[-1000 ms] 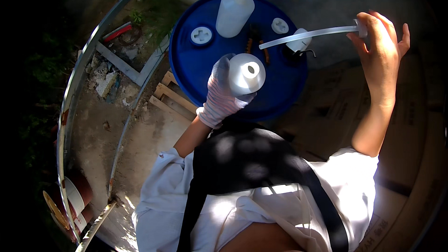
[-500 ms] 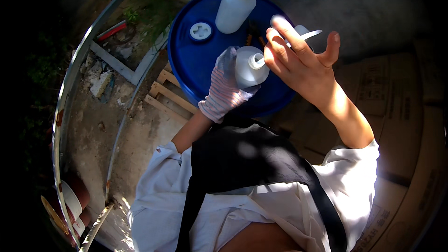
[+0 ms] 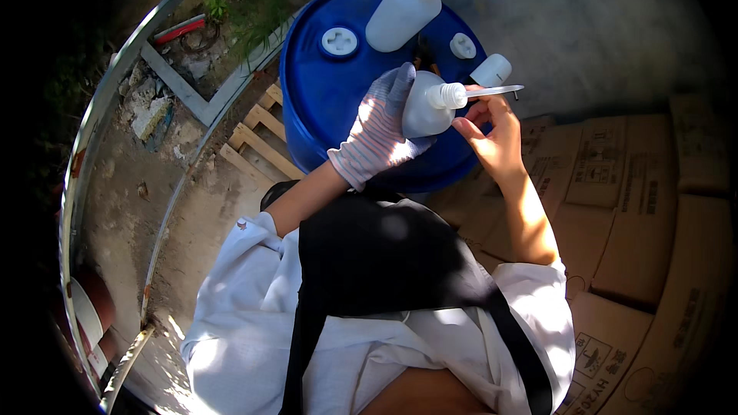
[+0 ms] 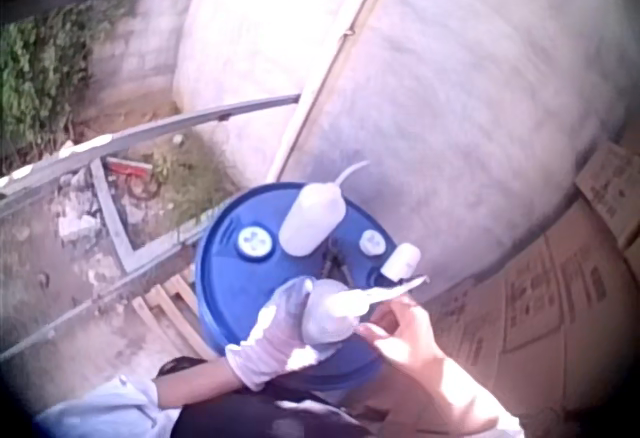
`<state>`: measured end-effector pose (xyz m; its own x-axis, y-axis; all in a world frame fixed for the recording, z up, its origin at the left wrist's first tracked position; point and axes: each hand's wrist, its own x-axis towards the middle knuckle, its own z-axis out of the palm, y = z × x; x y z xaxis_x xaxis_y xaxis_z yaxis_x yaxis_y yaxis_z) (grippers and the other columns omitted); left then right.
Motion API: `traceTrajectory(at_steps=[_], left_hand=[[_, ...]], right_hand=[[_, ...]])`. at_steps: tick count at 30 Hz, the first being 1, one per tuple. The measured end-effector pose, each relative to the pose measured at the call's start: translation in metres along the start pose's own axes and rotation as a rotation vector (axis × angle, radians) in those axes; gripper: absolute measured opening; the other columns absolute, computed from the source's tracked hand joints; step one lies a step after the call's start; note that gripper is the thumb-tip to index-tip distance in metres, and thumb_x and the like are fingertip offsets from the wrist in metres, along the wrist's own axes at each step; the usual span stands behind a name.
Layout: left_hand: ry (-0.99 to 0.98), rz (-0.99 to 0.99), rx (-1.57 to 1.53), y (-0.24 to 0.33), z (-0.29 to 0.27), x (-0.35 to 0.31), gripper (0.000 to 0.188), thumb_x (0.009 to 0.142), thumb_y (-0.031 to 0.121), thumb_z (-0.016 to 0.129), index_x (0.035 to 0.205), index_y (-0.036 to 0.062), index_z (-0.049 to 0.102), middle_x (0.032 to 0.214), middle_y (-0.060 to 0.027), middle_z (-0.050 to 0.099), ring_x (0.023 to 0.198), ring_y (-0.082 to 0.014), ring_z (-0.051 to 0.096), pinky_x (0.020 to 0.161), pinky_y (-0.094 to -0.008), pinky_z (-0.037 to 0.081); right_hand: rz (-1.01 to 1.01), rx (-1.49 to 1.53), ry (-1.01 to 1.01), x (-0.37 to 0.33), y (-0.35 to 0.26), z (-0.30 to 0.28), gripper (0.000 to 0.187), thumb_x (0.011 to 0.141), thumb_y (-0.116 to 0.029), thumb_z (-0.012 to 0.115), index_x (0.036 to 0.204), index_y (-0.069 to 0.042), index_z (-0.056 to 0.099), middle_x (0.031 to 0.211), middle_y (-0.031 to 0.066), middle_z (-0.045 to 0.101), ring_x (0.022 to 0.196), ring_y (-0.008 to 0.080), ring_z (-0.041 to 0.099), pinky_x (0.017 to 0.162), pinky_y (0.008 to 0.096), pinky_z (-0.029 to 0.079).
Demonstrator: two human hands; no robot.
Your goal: The person assembles two white spray bottles by inserting tubes and attaching pump heads. They handle the bottles, tubes, and pump components on a blue barrel lid, then place the assembled units back on the lid.
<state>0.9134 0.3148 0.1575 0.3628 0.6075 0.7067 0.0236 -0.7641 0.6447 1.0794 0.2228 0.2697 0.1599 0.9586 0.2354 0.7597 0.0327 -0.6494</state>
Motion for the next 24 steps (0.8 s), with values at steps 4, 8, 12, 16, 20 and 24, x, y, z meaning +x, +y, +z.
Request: traceTrajectory(at_steps=[4, 8, 12, 16, 20, 24], left_hand=[[-0.028, 0.001, -0.022, 0.000, -0.007, 0.002, 0.120, 0.062, 0.031, 0.087, 0.153, 0.0139, 0.011, 0.131, -0.0212, 0.049, 0.114, -0.0397, 0.054, 0.097, -0.0470, 0.047], [-0.015, 0.035, -0.083, -0.006, -0.006, 0.001, 0.118, 0.062, 0.030, 0.087, 0.153, 0.0141, 0.013, 0.131, -0.0204, 0.049, 0.114, -0.0390, 0.055, 0.097, -0.0459, 0.047], [0.003, 0.029, -0.128, -0.007, -0.007, 0.002, 0.119, 0.062, 0.030, 0.087, 0.154, 0.0133, 0.014, 0.130, -0.0186, 0.051, 0.114, -0.0373, 0.056, 0.098, -0.0436, 0.047], [-0.025, 0.007, -0.120, -0.009, -0.007, 0.000, 0.121, 0.062, 0.029, 0.088, 0.155, 0.0146, 0.012, 0.128, -0.0196, 0.052, 0.113, -0.0384, 0.057, 0.096, -0.0437, 0.048], [-0.041, -0.004, -0.141, -0.008, -0.012, 0.004, 0.122, 0.063, 0.029, 0.087, 0.156, 0.0170, 0.009, 0.128, -0.0199, 0.052, 0.112, -0.0387, 0.058, 0.095, -0.0434, 0.049], [-0.024, -0.009, -0.155, -0.014, -0.005, 0.001, 0.122, 0.065, 0.030, 0.086, 0.156, 0.0186, 0.006, 0.128, -0.0198, 0.052, 0.112, -0.0385, 0.058, 0.095, -0.0430, 0.049]], right_hand=[[-0.099, 0.267, 0.015, 0.017, -0.018, 0.012, 0.042, 0.073, 0.002, 0.077, 0.112, -0.005, 0.064, 0.104, 0.0037, 0.060, 0.077, 0.0099, 0.055, 0.068, 0.0235, 0.047], [-0.230, 0.129, -0.178, 0.038, -0.023, -0.004, 0.033, 0.075, 0.006, 0.074, 0.106, -0.004, 0.067, 0.112, 0.0091, 0.066, 0.099, 0.0207, 0.063, 0.076, 0.0277, 0.050], [-0.244, 0.207, -0.348, 0.051, -0.022, -0.013, 0.039, 0.074, 0.009, 0.072, 0.110, -0.002, 0.066, 0.113, 0.0094, 0.066, 0.102, 0.0215, 0.062, 0.086, 0.0313, 0.050], [-0.277, 0.208, -0.527, 0.067, -0.022, -0.022, 0.043, 0.072, 0.011, 0.070, 0.112, -0.002, 0.065, 0.112, 0.0093, 0.065, 0.104, 0.0225, 0.061, 0.092, 0.0326, 0.048], [-0.206, 0.252, -0.602, 0.074, -0.026, -0.020, 0.044, 0.071, 0.009, 0.069, 0.113, -0.002, 0.065, 0.108, 0.0098, 0.064, 0.103, 0.0228, 0.061, 0.094, 0.0343, 0.047], [-0.008, 0.039, -0.482, 0.070, -0.036, -0.009, 0.041, 0.067, -0.014, 0.082, 0.100, -0.003, 0.063, 0.095, 0.0080, 0.063, 0.088, 0.0201, 0.060, 0.082, 0.0337, 0.049]])
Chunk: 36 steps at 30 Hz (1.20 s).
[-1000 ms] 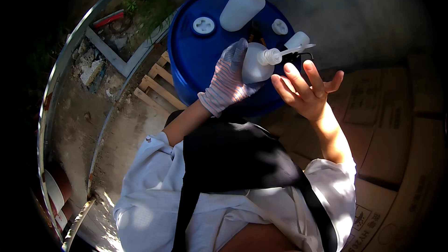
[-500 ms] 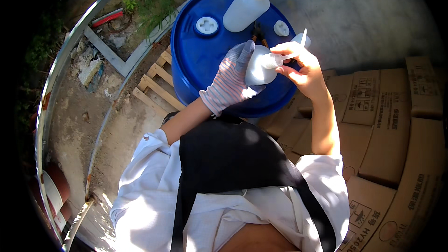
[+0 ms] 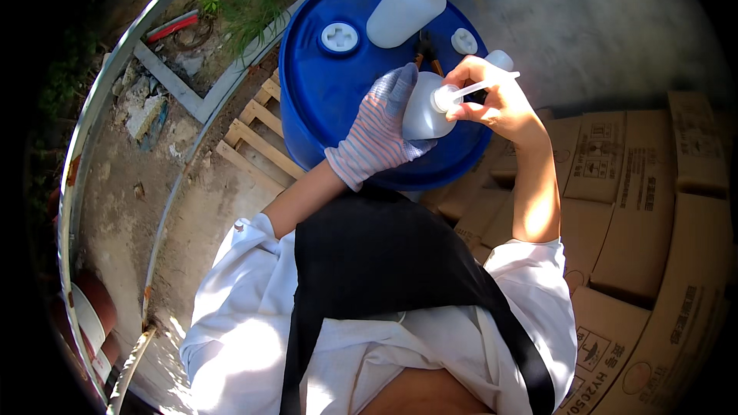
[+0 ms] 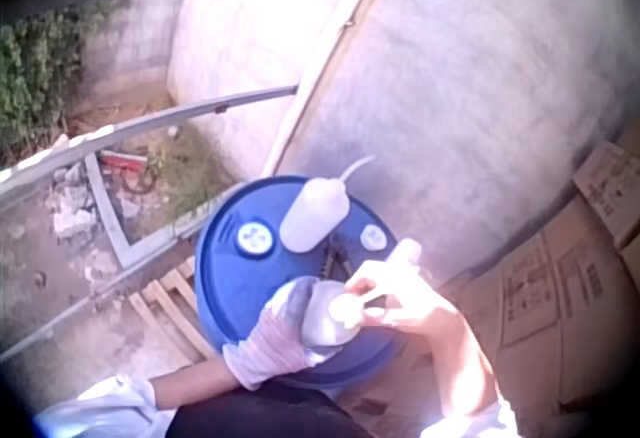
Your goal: The person assembles two white spray bottles by inserting tubes and attaching pump heads. They handle the bottles, tubes, and pump components on a blue barrel lid, then place the assembled units back on the lid.
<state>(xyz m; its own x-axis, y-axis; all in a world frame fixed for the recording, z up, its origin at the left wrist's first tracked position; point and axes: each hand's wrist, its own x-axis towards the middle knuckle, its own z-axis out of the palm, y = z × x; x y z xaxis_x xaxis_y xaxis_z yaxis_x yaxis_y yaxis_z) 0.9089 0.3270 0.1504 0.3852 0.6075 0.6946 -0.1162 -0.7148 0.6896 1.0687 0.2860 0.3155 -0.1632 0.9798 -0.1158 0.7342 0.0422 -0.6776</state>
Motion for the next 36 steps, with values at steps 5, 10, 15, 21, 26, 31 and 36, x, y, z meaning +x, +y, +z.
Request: traceTrajectory(at_steps=[5, 10, 15, 21, 26, 31, 36], left_hand=[[0.035, 0.003, -0.012, -0.002, 0.005, -0.002, 0.111, 0.063, 0.039, 0.084, 0.151, 0.0113, 0.022, 0.128, -0.0262, 0.050, 0.112, -0.0438, 0.055, 0.096, -0.0488, 0.048], [-0.004, -0.068, 0.018, 0.000, 0.003, -0.006, 0.105, 0.064, 0.041, 0.083, 0.146, 0.0038, 0.029, 0.130, -0.0250, 0.050, 0.116, -0.0428, 0.054, 0.100, -0.0470, 0.046], [0.017, -0.055, -0.019, 0.004, 0.001, -0.002, 0.106, 0.063, 0.040, 0.083, 0.146, 0.0038, 0.029, 0.130, -0.0238, 0.051, 0.116, -0.0421, 0.054, 0.099, -0.0464, 0.046], [-0.011, -0.115, -0.017, 0.007, -0.002, -0.003, 0.106, 0.063, 0.038, 0.084, 0.147, 0.0039, 0.028, 0.131, -0.0235, 0.050, 0.116, -0.0425, 0.054, 0.099, -0.0461, 0.047], [-0.009, -0.092, 0.004, 0.007, -0.002, -0.003, 0.107, 0.063, 0.037, 0.083, 0.147, 0.0032, 0.027, 0.131, -0.0237, 0.050, 0.116, -0.0426, 0.054, 0.099, -0.0464, 0.047], [-0.025, -0.136, -0.027, 0.003, 0.003, -0.006, 0.107, 0.064, 0.038, 0.083, 0.147, 0.0022, 0.026, 0.131, -0.0238, 0.050, 0.117, -0.0424, 0.053, 0.100, -0.0467, 0.046], [-0.014, -0.112, -0.024, 0.002, 0.002, -0.006, 0.105, 0.065, 0.039, 0.082, 0.148, 0.0028, 0.027, 0.131, -0.0237, 0.050, 0.117, -0.0422, 0.053, 0.100, -0.0462, 0.046]], right_hand=[[-0.139, 0.166, 0.199, -0.012, 0.016, 0.017, 0.058, 0.063, -0.031, 0.088, 0.109, -0.007, 0.064, 0.106, 0.0077, 0.061, 0.101, 0.0184, 0.057, 0.089, 0.0322, 0.048], [-0.275, 0.129, 0.108, -0.017, 0.030, 0.014, 0.043, 0.074, -0.008, 0.075, 0.115, -0.006, 0.064, 0.116, 0.0074, 0.061, 0.107, 0.0226, 0.059, 0.097, 0.0342, 0.044], [-0.286, 0.161, 0.267, -0.012, 0.028, 0.024, 0.048, 0.070, -0.011, 0.079, 0.114, -0.005, 0.063, 0.106, 0.0073, 0.063, 0.104, 0.0230, 0.059, 0.093, 0.0334, 0.046], [-0.232, 0.035, 0.246, -0.017, 0.038, 0.023, 0.060, 0.075, -0.003, 0.074, 0.132, -0.006, 0.054, 0.115, 0.0093, 0.064, 0.112, 0.0211, 0.058, 0.097, 0.0335, 0.044], [-0.109, 0.459, 0.204, -0.020, 0.022, 0.031, 0.071, 0.069, -0.018, 0.081, 0.132, -0.005, 0.052, 0.116, 0.0071, 0.062, 0.113, 0.0193, 0.056, 0.103, 0.0328, 0.039], [-0.198, 0.241, 0.288, -0.018, 0.022, 0.039, 0.069, 0.073, -0.017, 0.078, 0.137, -0.008, 0.051, 0.117, 0.0069, 0.062, 0.118, 0.0221, 0.053, 0.105, 0.0373, 0.038], [-0.171, 0.080, 0.297, -0.015, 0.030, 0.037, 0.050, 0.072, -0.021, 0.082, 0.118, -0.010, 0.065, 0.105, 0.0071, 0.065, 0.112, 0.0232, 0.055, 0.099, 0.0343, 0.042]])
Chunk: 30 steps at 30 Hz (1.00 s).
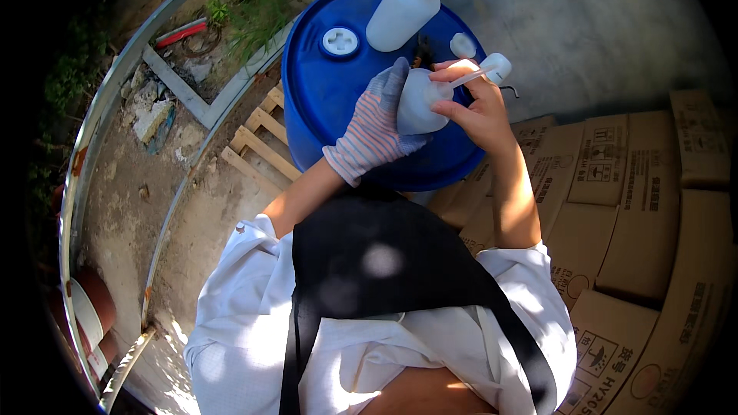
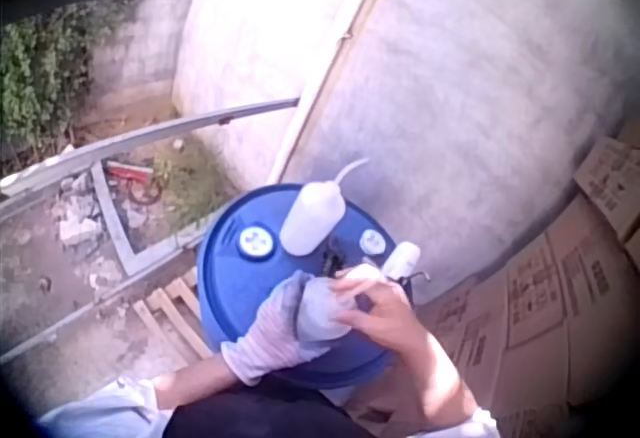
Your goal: The person assembles two white spray bottles by inserting tubes and attaching pump heads. They handle the bottles, tubes, and pump components on a blue barrel lid, then place the assembled units back on the lid.
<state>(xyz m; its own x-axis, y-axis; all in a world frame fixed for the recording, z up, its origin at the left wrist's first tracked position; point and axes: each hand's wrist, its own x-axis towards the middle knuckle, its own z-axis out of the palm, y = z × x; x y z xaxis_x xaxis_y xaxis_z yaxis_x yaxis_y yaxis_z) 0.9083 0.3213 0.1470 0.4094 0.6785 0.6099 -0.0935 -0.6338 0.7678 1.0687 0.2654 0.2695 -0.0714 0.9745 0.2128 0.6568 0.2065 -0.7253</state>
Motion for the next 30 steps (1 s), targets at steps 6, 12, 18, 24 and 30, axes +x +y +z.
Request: traceTrajectory(at_steps=[6, 12, 18, 24, 30], left_hand=[[0.021, 0.040, 0.013, 0.004, -0.002, 0.001, 0.105, 0.065, 0.038, 0.081, 0.148, 0.0033, 0.027, 0.131, -0.0236, 0.050, 0.117, -0.0418, 0.053, 0.100, -0.0457, 0.045], [0.031, -0.016, -0.009, 0.007, -0.003, 0.003, 0.104, 0.065, 0.036, 0.081, 0.147, 0.0030, 0.027, 0.129, -0.0243, 0.051, 0.116, -0.0423, 0.054, 0.100, -0.0454, 0.046], [0.027, -0.014, 0.007, 0.003, 0.000, 0.002, 0.102, 0.066, 0.036, 0.080, 0.147, 0.0035, 0.027, 0.128, -0.0238, 0.052, 0.115, -0.0419, 0.054, 0.098, -0.0454, 0.046], [-0.002, -0.085, -0.019, 0.009, -0.009, 0.011, 0.112, 0.068, 0.035, 0.081, 0.152, 0.0057, 0.014, 0.129, -0.0235, 0.052, 0.114, -0.0404, 0.056, 0.098, -0.0448, 0.047], [0.107, -0.068, 0.059, -0.001, -0.047, 0.043, 0.128, 0.068, 0.039, 0.083, 0.154, 0.0093, -0.006, 0.142, -0.0269, 0.042, 0.124, -0.0419, 0.051, 0.102, -0.0434, 0.044]], right_hand=[[-0.048, 0.336, -0.028, -0.002, 0.007, 0.004, 0.049, 0.074, -0.021, 0.078, 0.119, -0.007, 0.066, 0.114, 0.0076, 0.065, 0.127, 0.0258, 0.047, 0.100, 0.0375, 0.040], [-0.169, 0.066, -0.005, 0.003, 0.015, 0.008, 0.038, 0.076, -0.015, 0.074, 0.112, -0.004, 0.066, 0.115, 0.0094, 0.065, 0.130, 0.0272, 0.046, 0.105, 0.0411, 0.036], [-0.131, 0.085, 0.220, -0.008, 0.018, 0.030, 0.033, 0.074, -0.008, 0.073, 0.106, -0.003, 0.066, 0.111, 0.0098, 0.066, 0.125, 0.0288, 0.050, 0.107, 0.0445, 0.034], [-0.083, 0.120, 0.252, 0.004, 0.009, 0.034, 0.031, 0.077, -0.007, 0.072, 0.106, 0.000, 0.064, 0.106, 0.0114, 0.066, 0.102, 0.0244, 0.062, 0.094, 0.0353, 0.046], [-0.133, 0.071, 0.212, 0.071, -0.007, 0.029, 0.030, 0.084, -0.013, 0.071, 0.110, 0.000, 0.064, 0.106, 0.0111, 0.065, 0.098, 0.0204, 0.061, 0.083, 0.0309, 0.048]])
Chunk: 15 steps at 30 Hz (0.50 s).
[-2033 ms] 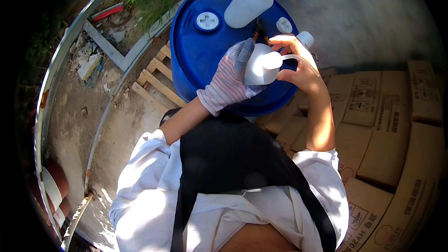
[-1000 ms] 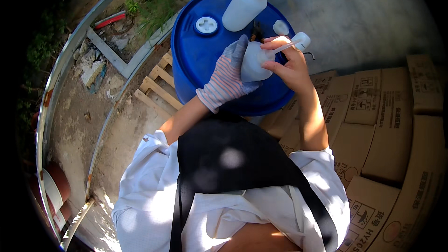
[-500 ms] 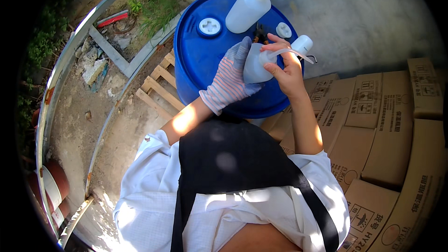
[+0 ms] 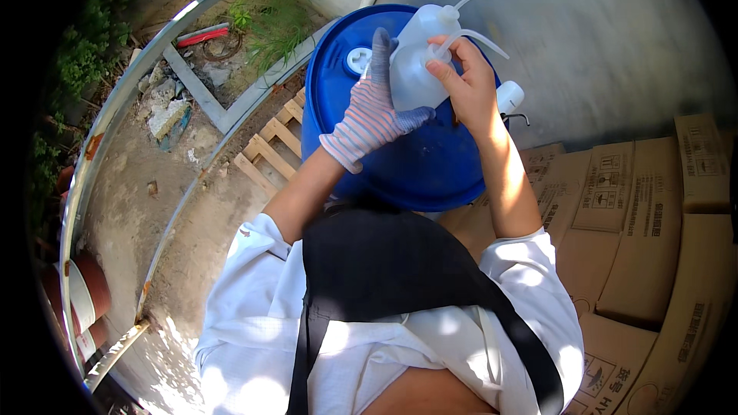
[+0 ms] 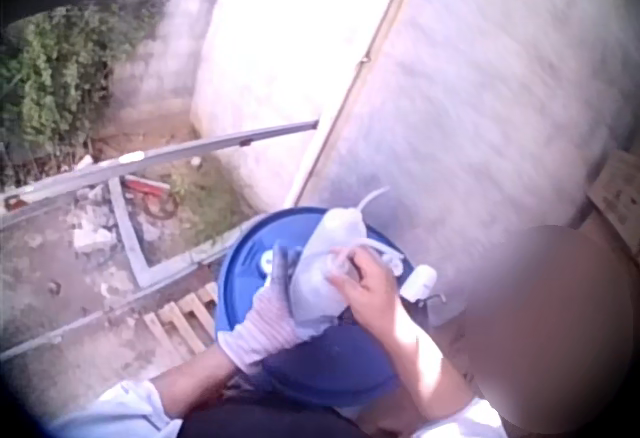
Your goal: The person assembles two white spray bottles by inserting tubes and attaching pump heads. They handle the bottles, tubes, and pump components on a blue barrel lid, then place the assembled units back on the lid.
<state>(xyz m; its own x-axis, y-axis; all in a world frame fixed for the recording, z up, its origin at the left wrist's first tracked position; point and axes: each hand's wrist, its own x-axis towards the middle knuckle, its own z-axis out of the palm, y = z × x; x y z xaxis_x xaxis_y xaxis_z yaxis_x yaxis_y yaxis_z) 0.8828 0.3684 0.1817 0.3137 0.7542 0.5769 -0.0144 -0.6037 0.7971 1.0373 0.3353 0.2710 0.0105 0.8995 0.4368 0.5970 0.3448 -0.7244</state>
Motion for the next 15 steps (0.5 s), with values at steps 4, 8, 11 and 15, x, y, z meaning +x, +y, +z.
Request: traceTrajectory(at_steps=[4, 8, 11, 15], left_hand=[[0.268, -0.047, -0.056, -0.030, -0.041, 0.005, 0.124, 0.070, 0.039, 0.084, 0.155, 0.0123, -0.003, 0.152, -0.0276, 0.028, 0.140, -0.0388, 0.033, 0.111, -0.0441, 0.034], [0.526, -0.371, -0.256, -0.065, -0.072, -0.022, 0.104, 0.081, 0.022, 0.079, 0.156, 0.0126, 0.006, 0.152, -0.0240, 0.030, 0.141, -0.0339, 0.031, 0.112, -0.0408, 0.032], [0.591, -0.505, -0.167, -0.100, -0.084, -0.052, 0.095, 0.084, 0.020, 0.076, 0.155, 0.0126, 0.013, 0.147, -0.0195, 0.040, 0.137, -0.0294, 0.038, 0.107, -0.0385, 0.038], [0.509, -0.573, -0.181, -0.103, -0.083, -0.065, 0.088, 0.087, 0.006, 0.069, 0.155, 0.0168, 0.015, 0.150, -0.0201, 0.034, 0.139, -0.0286, 0.034, 0.108, -0.0392, 0.038]], right_hand=[[-0.034, 0.003, 0.097, 0.051, -0.001, 0.021, 0.031, 0.086, -0.020, 0.071, 0.110, -0.003, 0.065, 0.106, 0.0100, 0.065, 0.099, 0.0218, 0.061, 0.080, 0.0316, 0.049], [-0.084, -0.015, 0.185, 0.083, 0.020, 0.045, 0.031, 0.085, -0.025, 0.071, 0.109, -0.005, 0.065, 0.103, 0.0084, 0.066, 0.097, 0.0228, 0.061, 0.077, 0.0324, 0.049], [-0.110, -0.072, 0.209, 0.090, 0.021, 0.061, 0.032, 0.085, -0.025, 0.071, 0.109, -0.005, 0.065, 0.103, 0.0080, 0.066, 0.088, 0.0220, 0.062, 0.076, 0.0321, 0.049], [-0.172, -0.142, 0.229, 0.097, 0.042, 0.070, 0.032, 0.084, -0.025, 0.072, 0.108, -0.005, 0.065, 0.101, 0.0079, 0.067, 0.075, 0.0201, 0.060, 0.070, 0.0319, 0.048]])
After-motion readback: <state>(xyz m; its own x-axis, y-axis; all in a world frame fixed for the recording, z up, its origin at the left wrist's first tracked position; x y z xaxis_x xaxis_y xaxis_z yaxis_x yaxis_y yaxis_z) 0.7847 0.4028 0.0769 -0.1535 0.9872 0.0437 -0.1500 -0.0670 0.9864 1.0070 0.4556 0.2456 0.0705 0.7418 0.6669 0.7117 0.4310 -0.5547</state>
